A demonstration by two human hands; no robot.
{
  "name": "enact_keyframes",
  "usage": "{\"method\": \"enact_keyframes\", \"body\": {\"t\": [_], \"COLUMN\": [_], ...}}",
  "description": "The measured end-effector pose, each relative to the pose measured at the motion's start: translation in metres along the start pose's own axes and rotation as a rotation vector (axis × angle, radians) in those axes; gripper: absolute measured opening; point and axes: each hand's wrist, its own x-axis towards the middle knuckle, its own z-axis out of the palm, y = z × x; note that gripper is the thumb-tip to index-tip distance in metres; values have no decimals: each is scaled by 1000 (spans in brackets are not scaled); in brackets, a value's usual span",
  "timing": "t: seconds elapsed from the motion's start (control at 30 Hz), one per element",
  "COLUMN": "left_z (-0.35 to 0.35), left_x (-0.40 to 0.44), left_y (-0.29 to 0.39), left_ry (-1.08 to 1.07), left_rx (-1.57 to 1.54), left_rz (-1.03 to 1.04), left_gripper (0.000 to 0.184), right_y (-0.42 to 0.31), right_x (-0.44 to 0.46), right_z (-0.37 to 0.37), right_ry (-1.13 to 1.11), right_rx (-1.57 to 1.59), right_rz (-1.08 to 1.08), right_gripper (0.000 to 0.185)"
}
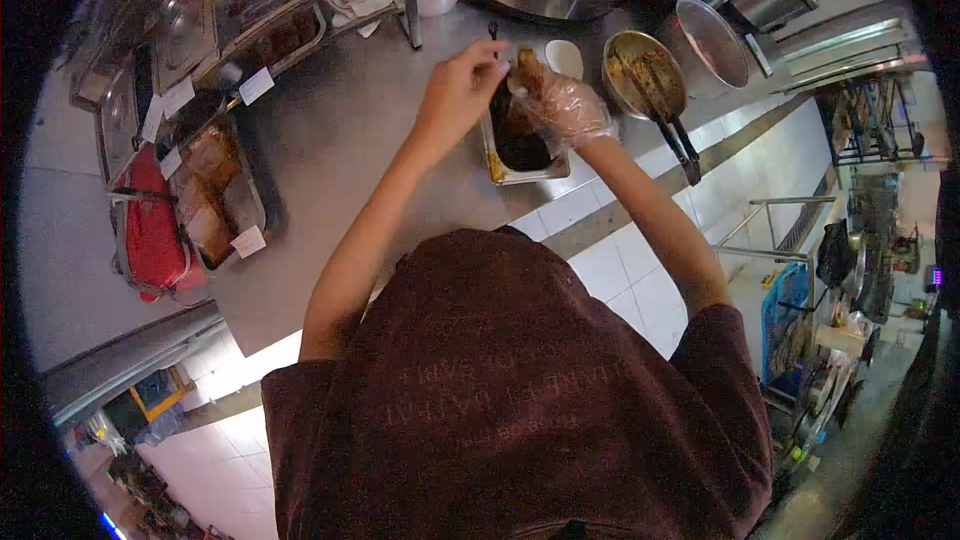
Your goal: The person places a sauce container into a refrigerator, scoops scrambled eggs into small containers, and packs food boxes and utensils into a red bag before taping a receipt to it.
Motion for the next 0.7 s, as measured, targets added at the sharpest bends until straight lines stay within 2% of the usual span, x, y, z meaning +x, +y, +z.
{"method": "enact_keyframes", "body": {"t": [0.07, 0.17, 0.23, 0.27, 0.37, 0.4, 0.5, 0.7], "left_z": [-13, -24, -15, -7, 19, 23, 28, 35], "left_x": [-6, -25, -34, -37, -36, -33, -27, -10], "left_y": [-1, 9, 9, 8, 9, 13, 6, -16], "left_ry": [89, 83, -17, -67, -71, -141, -96, -108], "left_rx": [17, 210, 509, 660, 737, 781, 861, 687], "left_rz": [3, 15, 53, 70, 123, 74, 141, 325], "left_gripper": [16, 19, 27, 32, 41, 37, 28, 6], "right_y": [4, 13, 5, 7, -6, -3, 5, 16], "right_x": [0, 4, 9, 8, 8, 10, 12, 21], "right_z": [-1, 3, -3, -2, -7, -3, 9, 13], "right_ry": [-18, 8, 27, 24, 23, 48, 100, 83], "right_rx": [-39, -71, -138, -116, -131, -100, -39, -138], "right_rz": [40, 100, 193, 145, 129, 105, 34, -93], "right_gripper": [38, 38, 40, 39, 39, 36, 28, 21]}}
